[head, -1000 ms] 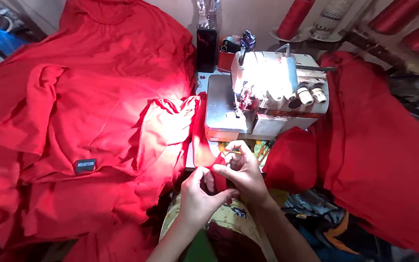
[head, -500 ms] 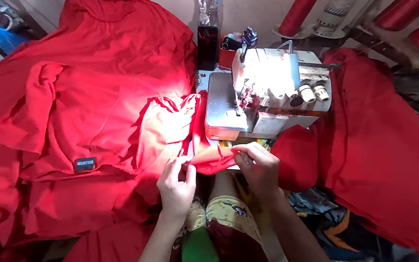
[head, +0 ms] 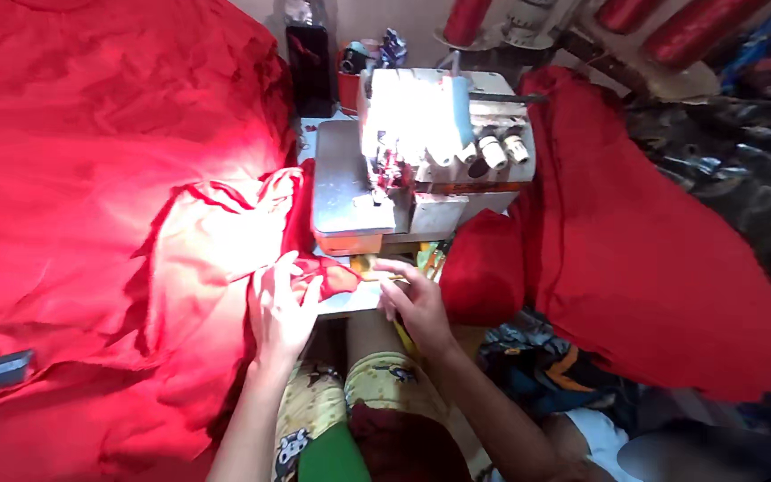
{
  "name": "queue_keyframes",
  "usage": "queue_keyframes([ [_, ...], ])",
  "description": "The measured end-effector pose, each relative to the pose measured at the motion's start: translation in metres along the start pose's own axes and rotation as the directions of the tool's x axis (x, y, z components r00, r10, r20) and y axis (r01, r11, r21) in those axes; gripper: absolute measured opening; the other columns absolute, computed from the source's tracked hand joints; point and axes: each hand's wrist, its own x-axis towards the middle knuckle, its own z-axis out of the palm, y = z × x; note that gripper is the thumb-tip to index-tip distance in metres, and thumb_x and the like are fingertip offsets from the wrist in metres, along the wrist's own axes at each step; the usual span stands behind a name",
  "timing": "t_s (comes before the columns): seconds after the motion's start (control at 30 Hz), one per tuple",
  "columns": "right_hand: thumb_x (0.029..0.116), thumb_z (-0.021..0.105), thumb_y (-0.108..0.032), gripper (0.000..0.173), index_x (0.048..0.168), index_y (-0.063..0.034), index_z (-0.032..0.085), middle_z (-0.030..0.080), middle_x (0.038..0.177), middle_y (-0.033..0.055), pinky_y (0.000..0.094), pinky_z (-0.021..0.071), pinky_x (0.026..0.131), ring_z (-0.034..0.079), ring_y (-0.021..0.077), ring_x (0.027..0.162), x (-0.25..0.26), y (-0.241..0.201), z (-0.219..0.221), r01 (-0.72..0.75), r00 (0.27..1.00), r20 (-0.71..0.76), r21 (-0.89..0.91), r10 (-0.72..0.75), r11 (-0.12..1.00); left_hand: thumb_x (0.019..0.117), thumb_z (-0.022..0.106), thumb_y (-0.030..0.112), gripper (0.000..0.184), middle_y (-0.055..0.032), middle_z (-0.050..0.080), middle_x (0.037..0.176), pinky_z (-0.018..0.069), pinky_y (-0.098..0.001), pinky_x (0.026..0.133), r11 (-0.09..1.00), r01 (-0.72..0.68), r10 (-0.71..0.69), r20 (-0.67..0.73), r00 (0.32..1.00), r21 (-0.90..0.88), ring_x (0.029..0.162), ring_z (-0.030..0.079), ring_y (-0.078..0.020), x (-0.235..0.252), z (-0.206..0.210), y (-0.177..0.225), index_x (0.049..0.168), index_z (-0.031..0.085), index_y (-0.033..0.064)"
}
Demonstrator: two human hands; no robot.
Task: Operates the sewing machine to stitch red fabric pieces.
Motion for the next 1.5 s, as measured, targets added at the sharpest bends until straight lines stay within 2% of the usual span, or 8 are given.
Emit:
queue_keyframes([
  [0.17, 0.095, 0.071, -0.02, 0.017, 0.104, -0.0111, 0.06, 0.063, 0.095, -0.0005, 0.0145, 0.054, 0.077, 0.063, 0.0006, 0.086, -0.071, 0.053, -0.074, 0.374, 0.761, -0.195, -0.647, -0.619, 0.664, 0.0944, 0.066, 0.022, 0.039, -0.0251, 0.063, 0.106, 0.0445, -0.0333, 0.102, 0.972, -0.236, 0.225, -0.333, 0.916, 0.009, 0.108, 0.061, -0.0263, -0.024, 0.005, -0.007, 0.116, 0.051, -0.0069],
  [0.37, 0.0935, 0.068, -0.023, 0.017, 0.1, -0.0165, 0.054, 0.053, 0.1, 0.0067, 0.0302, 0.0439, 0.092, 0.053, 0.0216, 0.094, -0.058, 0.093, -0.102, 0.286, 0.637, 0.015, -0.933, -0.771, 0.219, 0.0977, 0.061, 0.023, 0.026, -0.0005, 0.055, 0.101, 0.0471, -0.0173, 0.089, 0.863, -0.376, 0.327, -0.195, 0.925, -0.336, 0.096, 0.058, -0.0039, -0.065, 0.019, 0.035, 0.12, 0.048, 0.0155],
  [0.57, 0.1, 0.056, -0.02, 0.007, 0.095, -0.0161, 0.057, 0.06, 0.094, 0.003, 0.0277, 0.044, 0.093, 0.057, 0.0183, 0.094, -0.064, 0.078, -0.102, 0.363, 0.703, 0.026, -0.872, -0.711, 0.327, 0.0898, 0.07, 0.017, 0.02, -0.0027, 0.059, 0.08, 0.0434, -0.0089, 0.062, 0.746, 0.03, 0.223, 0.292, 0.93, -0.665, 0.069, 0.052, 0.0018, -0.082, 0.045, 0.072, 0.098, 0.065, -0.0013],
  [0.73, 0.0938, 0.059, -0.015, 0.004, 0.092, -0.0118, 0.059, 0.064, 0.089, 0.0047, 0.0251, 0.0474, 0.089, 0.061, 0.0169, 0.092, -0.067, 0.055, -0.102, 0.344, 0.809, -0.022, -0.792, -0.587, 0.504, 0.1006, 0.056, 0.013, 0.018, 0.0116, 0.053, 0.063, 0.0361, -0.0125, 0.044, 0.266, 0.855, -0.016, 0.884, 0.467, -0.446, 0.046, 0.041, 0.0045, -0.048, 0.059, 0.106, 0.111, 0.067, 0.004],
  [1.17, 0.0885, 0.063, -0.011, 0.008, 0.083, -0.0051, 0.066, 0.065, 0.085, 0.0108, 0.0325, 0.0532, 0.078, 0.064, 0.0248, 0.086, -0.055, -0.006, -0.118, 0.353, 0.914, 0.193, -0.814, -0.357, 0.462, 0.1053, 0.048, 0.006, 0.025, 0.0093, 0.046, 0.053, 0.0349, -0.015, 0.043, 0.091, 0.917, -0.096, 0.913, 0.396, -0.388, 0.043, 0.039, 0.0009, -0.047, 0.066, 0.112, 0.085, 0.063, 0.0079],
  [1.3, 0.0946, 0.059, -0.002, 0.019, 0.105, 0.0068, 0.072, 0.071, 0.093, 0.0227, 0.0523, 0.0575, 0.078, 0.07, 0.0405, 0.089, -0.015, -0.083, -0.117, 0.109, 0.924, 0.007, -0.963, -0.383, 0.245, 0.103, 0.056, 0.013, 0.017, 0.0063, 0.048, 0.063, 0.0387, -0.0171, 0.051, 0.551, 0.655, -0.106, 0.735, 0.67, -0.517, 0.051, 0.043, 0.0004, -0.06, 0.063, 0.115, 0.096, 0.064, -0.0007],
  [1.4, 0.102, 0.051, -0.009, 0.025, 0.114, 0.0062, 0.068, 0.066, 0.111, 0.0275, 0.0593, 0.0497, 0.093, 0.062, 0.046, 0.109, 0.023, -0.134, -0.132, -0.034, 0.885, -0.138, -0.972, -0.445, 0.233, 0.0985, 0.06, 0.017, 0.027, -0.0074, 0.062, 0.082, 0.0528, -0.0252, 0.066, 0.763, 0.025, 0.221, 0.297, 0.929, -0.646, 0.07, 0.06, -0.0095, -0.065, 0.066, 0.133, 0.11, 0.059, -0.0074],
  [1.5, 0.1089, 0.039, -0.016, 0.033, 0.126, 0.0059, 0.057, 0.063, 0.118, 0.028, 0.0561, 0.052, 0.09, 0.064, 0.0416, 0.108, 0.036, -0.175, -0.131, -0.054, 0.843, -0.198, -0.956, -0.5, 0.289, 0.0992, 0.056, 0.025, 0.038, -0.022, 0.067, 0.125, 0.0494, -0.0535, 0.1, 0.761, -0.442, 0.589, 0.221, 0.777, -0.475, 0.119, 0.064, -0.0362, -0.016, 0.092, 0.159, 0.123, 0.066, -0.003],
])
